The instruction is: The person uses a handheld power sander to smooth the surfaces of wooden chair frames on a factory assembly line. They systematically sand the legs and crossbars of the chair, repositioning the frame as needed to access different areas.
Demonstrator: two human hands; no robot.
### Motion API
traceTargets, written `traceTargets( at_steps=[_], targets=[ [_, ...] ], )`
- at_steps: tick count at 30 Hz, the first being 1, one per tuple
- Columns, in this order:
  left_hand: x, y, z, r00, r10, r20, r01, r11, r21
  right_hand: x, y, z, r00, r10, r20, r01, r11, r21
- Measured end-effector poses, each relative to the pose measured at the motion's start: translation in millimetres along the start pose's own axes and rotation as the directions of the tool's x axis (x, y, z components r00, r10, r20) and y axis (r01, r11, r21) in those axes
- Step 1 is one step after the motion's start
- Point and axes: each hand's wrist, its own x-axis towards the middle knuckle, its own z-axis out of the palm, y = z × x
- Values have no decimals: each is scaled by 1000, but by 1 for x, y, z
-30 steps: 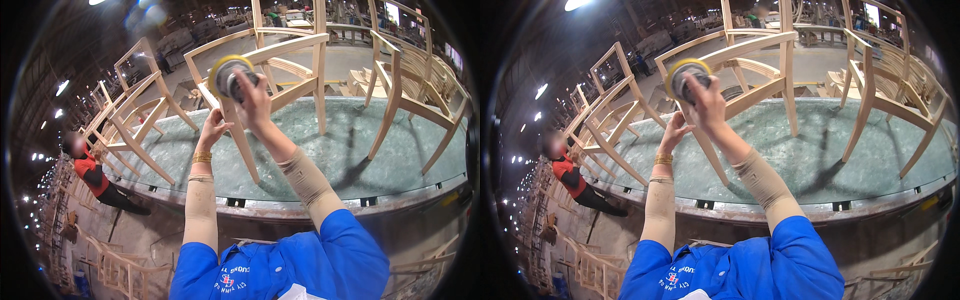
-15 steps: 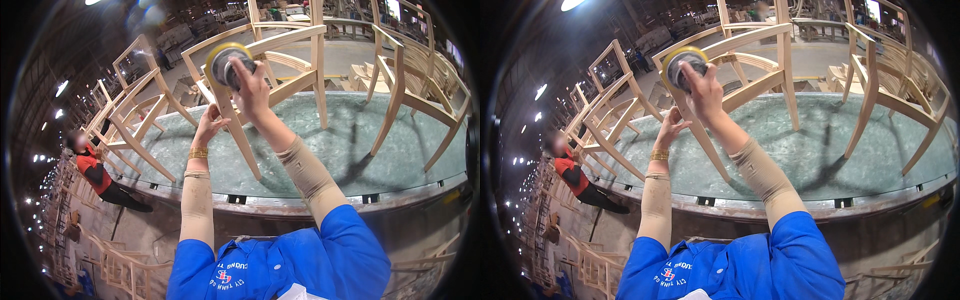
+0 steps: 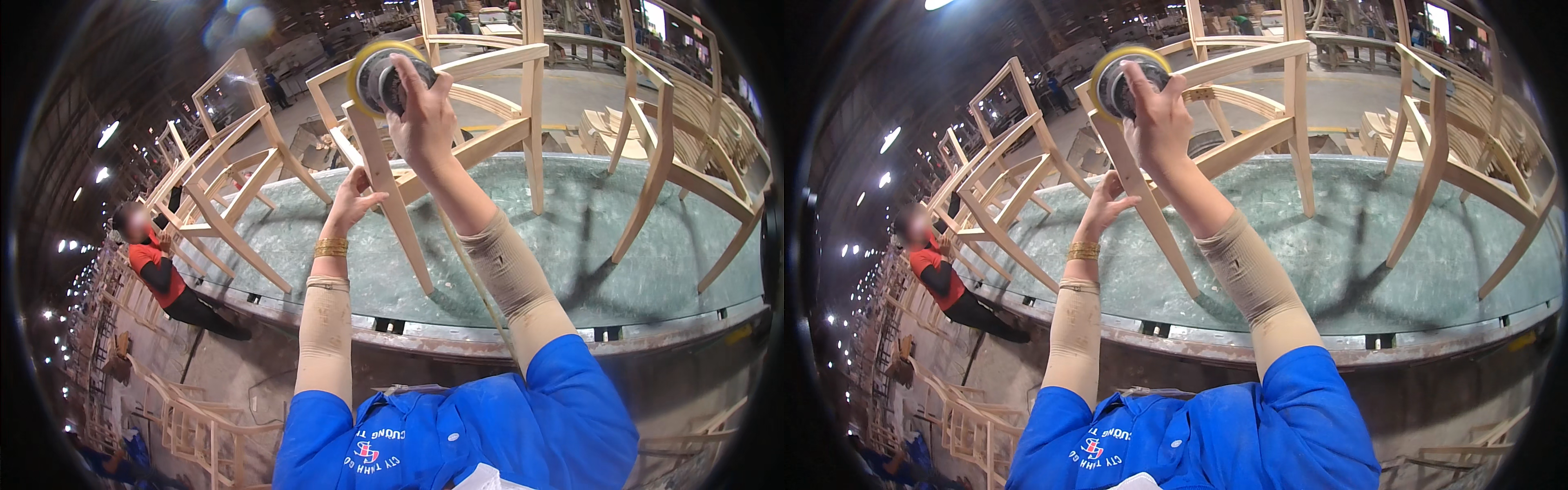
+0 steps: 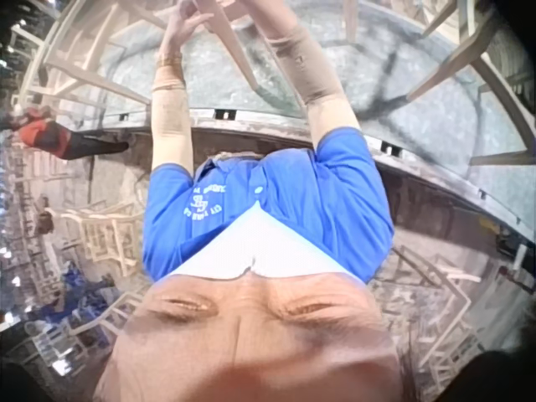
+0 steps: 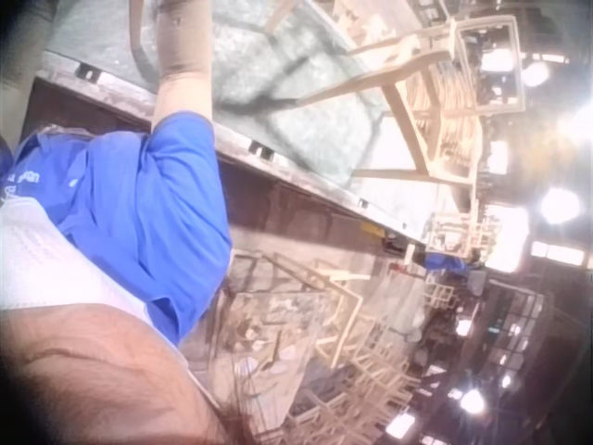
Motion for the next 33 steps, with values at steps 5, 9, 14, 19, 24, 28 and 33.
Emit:
traceTargets(
  at_steps=[5, 9, 14, 19, 24, 28, 33],
  targets=[
    [-4, -5, -1, 1000, -14, -10, 15, 1000, 5, -20, 2, 9, 984, -177, 1, 177, 983, 40],
    [6, -10, 2, 998, -10, 56, 13, 998, -57, -4, 63, -2, 986, -75, -151, 77, 997, 10],
    [-1, -9, -12, 999, -7, 40, 4, 997, 73, -11, 114, -39, 850, 486, -205, -490, 871, 33],
    [24, 51, 12, 956, 172, -239, -195, 978, -74, -38, 150, -74, 783, 579, -226, -570, 814, 109],
    [57, 115, 19, 860, 307, -408, -30, 828, 560, -68, 139, -72, 782, 600, -166, -581, 800, 151],
    [58, 111, 11, 885, 259, -387, -83, 905, 417, -77, 131, -66, 817, 564, -116, -531, 816, 228],
    [19, 63, 2, 980, 70, -185, -109, 972, -208, -77, 93, -53, 896, 436, -82, -399, 874, 279]
  ],
)
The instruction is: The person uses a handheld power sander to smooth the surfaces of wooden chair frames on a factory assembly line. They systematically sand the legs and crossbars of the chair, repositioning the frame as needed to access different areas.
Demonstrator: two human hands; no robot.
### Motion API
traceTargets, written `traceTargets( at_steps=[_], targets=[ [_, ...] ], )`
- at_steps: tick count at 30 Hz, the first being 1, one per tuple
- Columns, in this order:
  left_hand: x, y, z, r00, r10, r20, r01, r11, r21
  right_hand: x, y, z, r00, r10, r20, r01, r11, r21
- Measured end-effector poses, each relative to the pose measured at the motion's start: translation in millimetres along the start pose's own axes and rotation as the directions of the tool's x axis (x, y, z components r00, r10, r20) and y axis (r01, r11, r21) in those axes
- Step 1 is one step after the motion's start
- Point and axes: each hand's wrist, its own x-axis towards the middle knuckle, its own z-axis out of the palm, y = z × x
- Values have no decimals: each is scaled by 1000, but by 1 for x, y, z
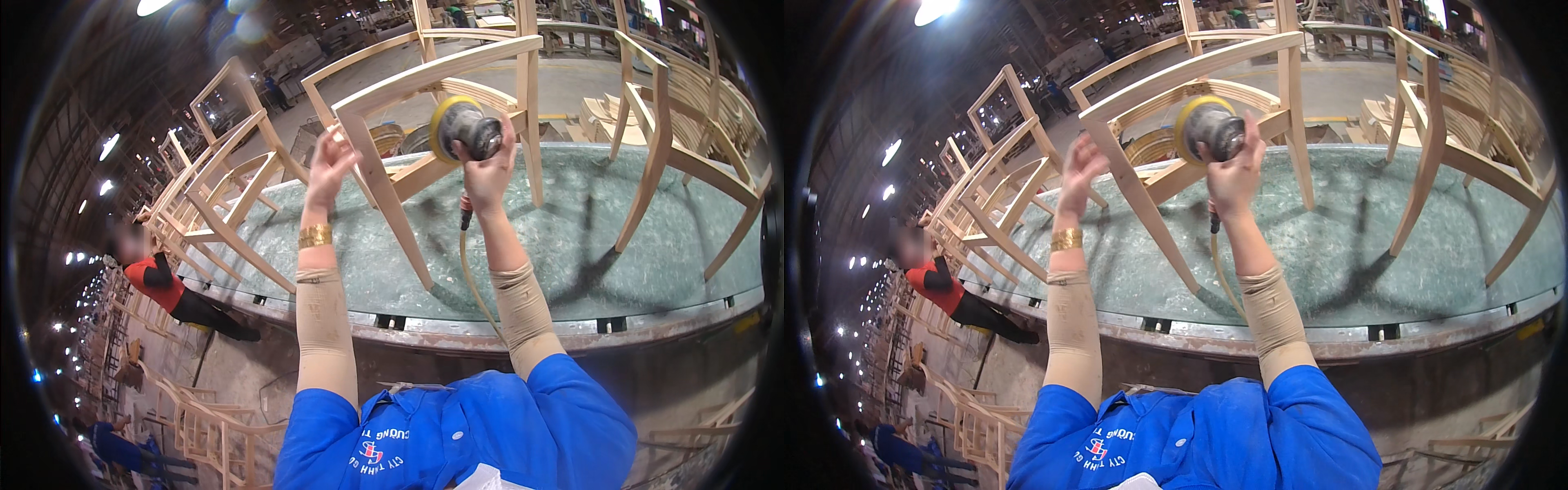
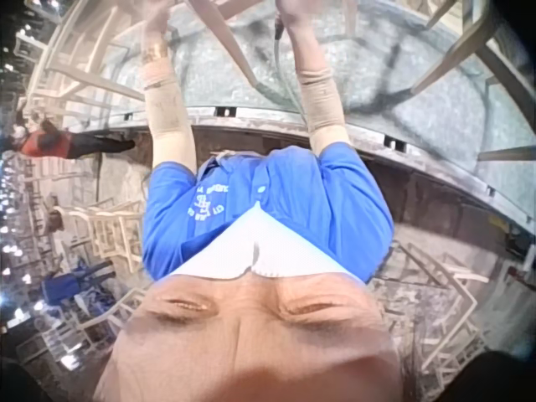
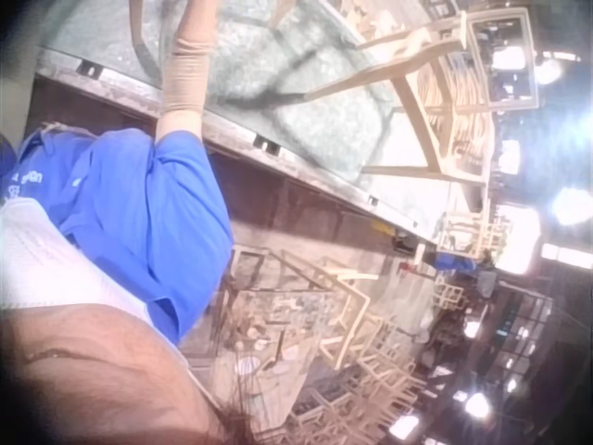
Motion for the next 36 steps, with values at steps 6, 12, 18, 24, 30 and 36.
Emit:
traceTargets(
  at_steps=[6, 12, 18, 24, 30, 36],
  targets=[
    [-17, -59, -15, 985, -46, 167, 15, 983, 183, -16, -54, 56, 930, -347, 120, 347, 937, 24],
    [-8, -63, -10, 975, -137, 178, 107, 981, 164, 15, -61, 71, 903, -420, 88, 429, 891, -151],
    [-7, -63, -17, 978, -140, 154, 105, 971, 216, 1, -81, 89, 864, -468, 186, 498, 850, -172],
    [-8, -60, -14, 977, -156, 148, 128, 975, 179, 19, -80, 93, 835, -534, 134, 550, 817, -172],
    [-12, -58, -14, 981, -138, 137, 111, 976, 186, 34, -92, 93, 828, -547, 123, 560, 813, -157],
    [-10, -60, -8, 982, -123, 144, 101, 983, 153, 24, -86, 96, 788, -590, 176, 615, 764, -193]
  ],
)
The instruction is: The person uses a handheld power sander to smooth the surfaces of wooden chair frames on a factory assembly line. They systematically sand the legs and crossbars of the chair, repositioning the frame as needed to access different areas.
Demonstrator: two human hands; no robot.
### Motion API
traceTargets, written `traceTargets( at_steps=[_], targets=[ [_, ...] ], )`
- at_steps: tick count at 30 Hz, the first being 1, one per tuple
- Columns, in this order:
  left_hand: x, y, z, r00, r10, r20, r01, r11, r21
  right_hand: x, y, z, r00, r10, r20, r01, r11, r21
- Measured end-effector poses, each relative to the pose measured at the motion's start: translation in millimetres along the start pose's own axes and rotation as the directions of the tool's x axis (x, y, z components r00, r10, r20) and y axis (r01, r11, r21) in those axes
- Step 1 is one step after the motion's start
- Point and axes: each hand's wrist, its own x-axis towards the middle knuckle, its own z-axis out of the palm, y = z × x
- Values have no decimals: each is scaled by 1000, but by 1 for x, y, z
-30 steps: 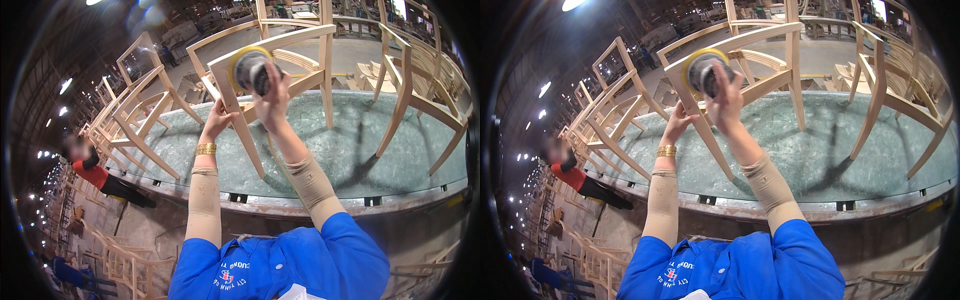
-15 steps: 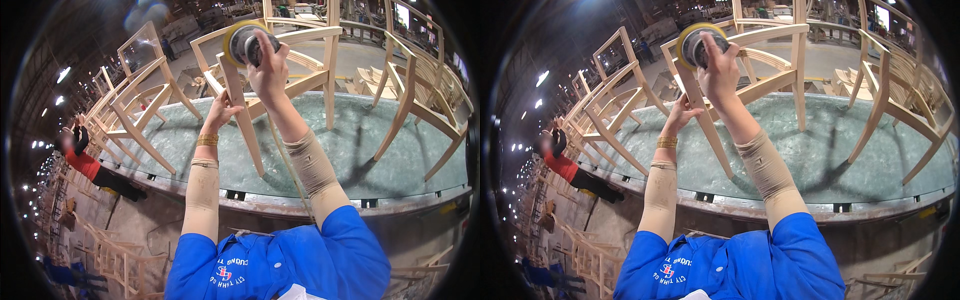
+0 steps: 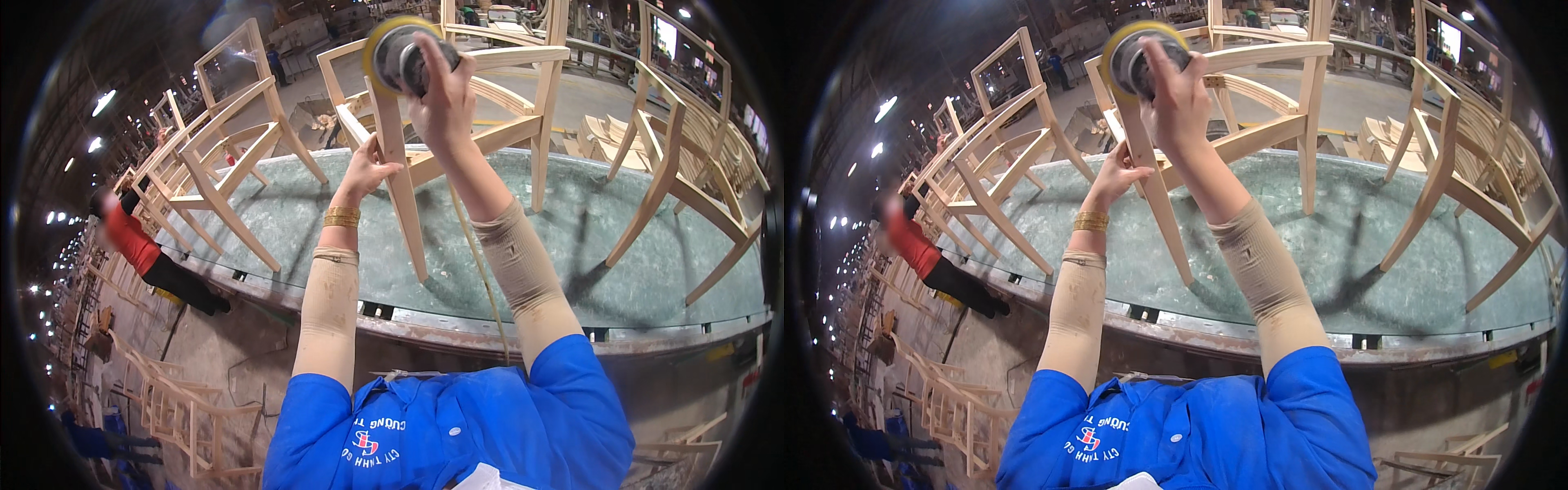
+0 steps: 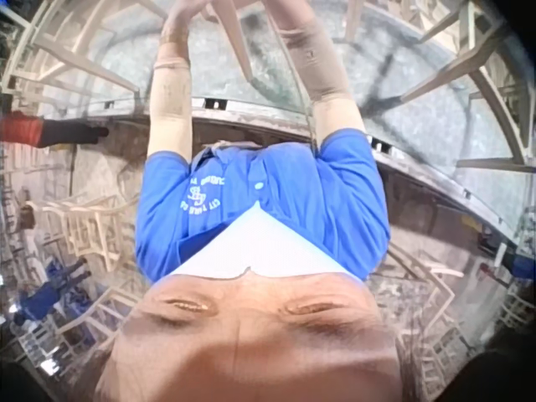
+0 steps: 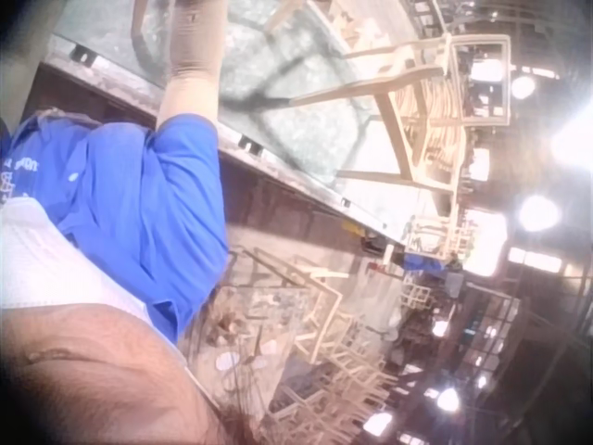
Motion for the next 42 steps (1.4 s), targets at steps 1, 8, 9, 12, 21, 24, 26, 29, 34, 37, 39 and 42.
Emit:
traceTargets(
  at_steps=[1, 8, 9, 12, 21, 24, 26, 29, 34, 37, 39, 42],
  targets=[
    [1, 0, -3, 1000, 1, -7, -1, 1000, 2, 6, 0, 1, 998, 51, -29, -50, 998, 33],
    [-1, -6, -5, 1000, 7, -20, -6, 1000, 9, -17, -13, 1, 990, 128, 53, -131, 990, 54],
    [0, -7, -7, 1000, 3, -12, -3, 999, 46, -16, -13, 1, 991, 130, 38, -131, 990, 42],
    [7, -6, -1, 999, 30, 22, -31, 997, 64, -4, 14, -5, 991, 70, -116, -75, 996, -38],
    [4, -18, -6, 996, 81, -25, -77, 991, 111, -38, 5, -3, 990, 140, -1, -140, 990, 4],
    [12, -13, -7, 999, 44, 10, -45, 987, 155, -33, 24, -6, 969, 216, -118, -219, 976, -13],
    [8, -17, -9, 998, 68, -1, -66, 967, 247, -39, 16, -6, 970, 232, -69, -232, 973, 3],
    [5, -18, -13, 1000, 12, 5, -12, 975, 224, -47, -5, -4, 986, 157, 51, -158, 987, 14],
    [3, -10, -11, 999, 43, 4, -43, 986, 159, -43, 24, -15, 981, 194, -7, -194, 981, 8],
    [3, -3, -4, 999, 50, -21, -48, 994, 100, -34, 43, -31, 948, 296, -114, -308, 947, -97],
    [-1, -3, -9, 999, -7, -36, 8, 999, 45, -36, 39, -34, 963, 237, -127, -247, 967, -67],
    [0, -1, -7, 1000, 25, 16, -24, 999, -40, -47, 26, -32, 986, 117, -115, -112, 992, 51]
  ],
)
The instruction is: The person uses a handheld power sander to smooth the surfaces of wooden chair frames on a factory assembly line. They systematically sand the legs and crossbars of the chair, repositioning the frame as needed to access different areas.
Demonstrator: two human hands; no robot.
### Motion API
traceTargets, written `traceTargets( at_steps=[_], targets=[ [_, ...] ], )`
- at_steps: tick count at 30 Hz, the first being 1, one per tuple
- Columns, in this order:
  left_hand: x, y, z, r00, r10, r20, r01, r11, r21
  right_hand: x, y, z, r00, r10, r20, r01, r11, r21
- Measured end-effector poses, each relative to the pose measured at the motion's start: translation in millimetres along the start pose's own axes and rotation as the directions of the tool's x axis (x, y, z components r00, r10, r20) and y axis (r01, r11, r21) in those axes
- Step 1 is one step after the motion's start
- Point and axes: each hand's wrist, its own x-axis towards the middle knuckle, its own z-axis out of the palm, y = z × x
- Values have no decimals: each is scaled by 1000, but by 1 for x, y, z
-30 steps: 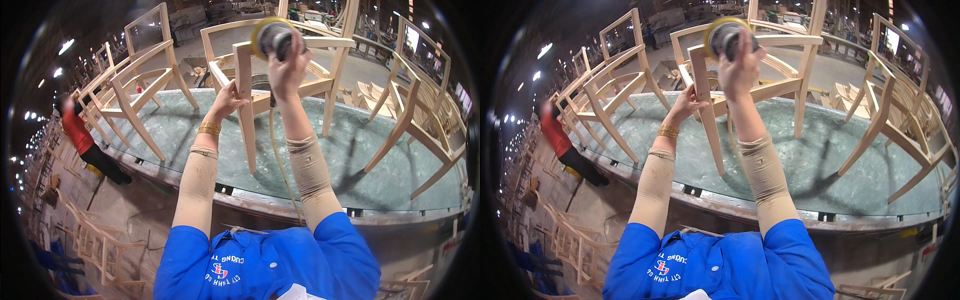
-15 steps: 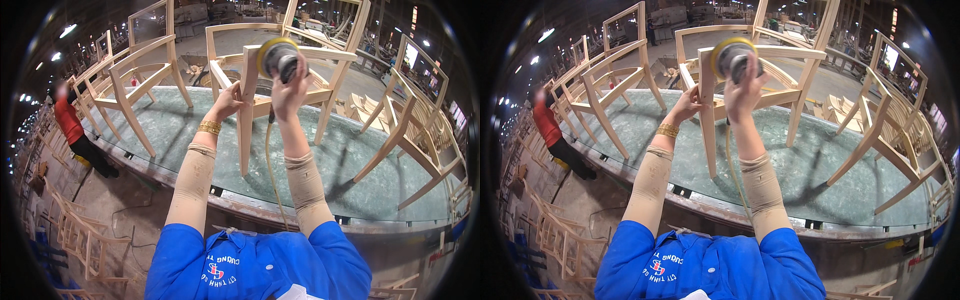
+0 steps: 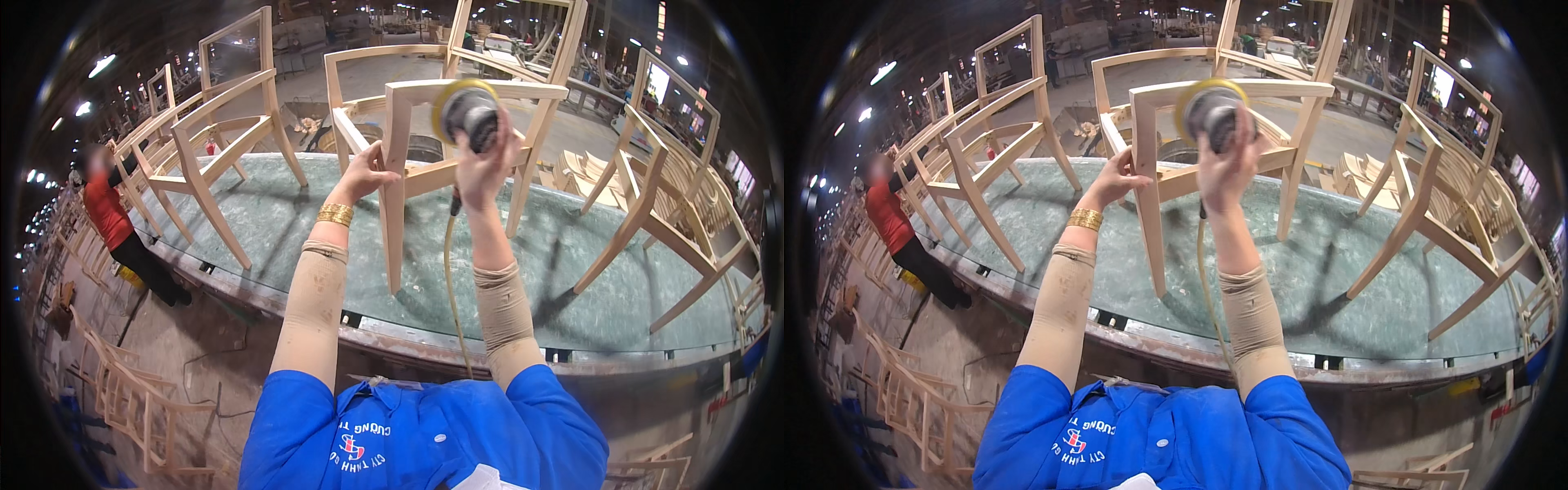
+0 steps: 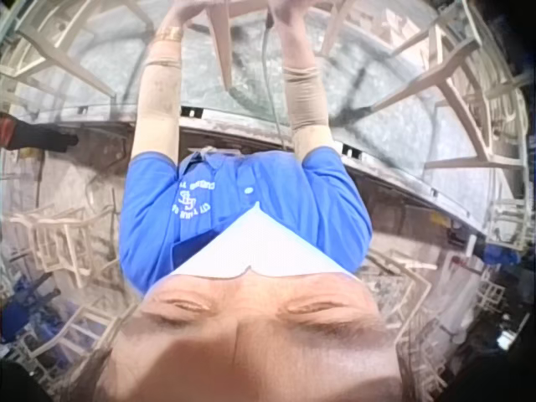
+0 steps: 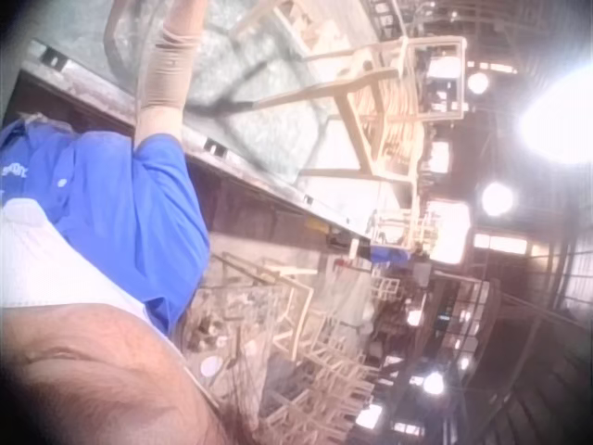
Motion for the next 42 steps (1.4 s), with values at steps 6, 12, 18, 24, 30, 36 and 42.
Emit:
traceTargets(
  at_steps=[6, 12, 18, 24, 30, 36, 42],
  targets=[
    [1, -8, -5, 996, 74, -49, -66, 988, 140, -16, -48, 21, 961, -36, 275, 34, 999, 11],
    [2, -10, -9, 998, 42, -47, -35, 989, 142, -5, -35, 25, 975, -16, 221, 19, 1000, -13],
    [1, -5, 3, 997, 72, -41, -68, 993, 98, 9, -16, 16, 983, 98, 155, -97, 995, -15],
    [-2, -9, 4, 998, 45, -41, -42, 997, 62, -10, -44, 29, 954, -29, 299, 33, 999, -7],
    [-1, -9, -17, 999, -10, -42, 18, 976, 216, 19, -25, 26, 993, -26, 115, 23, 999, 24],
    [0, -7, -3, 997, 61, -42, -61, 998, 8, 22, 21, -1, 945, 326, 20, -321, 938, -133],
    [0, -8, 3, 1000, 19, 15, -19, 1000, -23, -18, -17, 18, 988, 14, 154, -18, 999, 28]
  ],
)
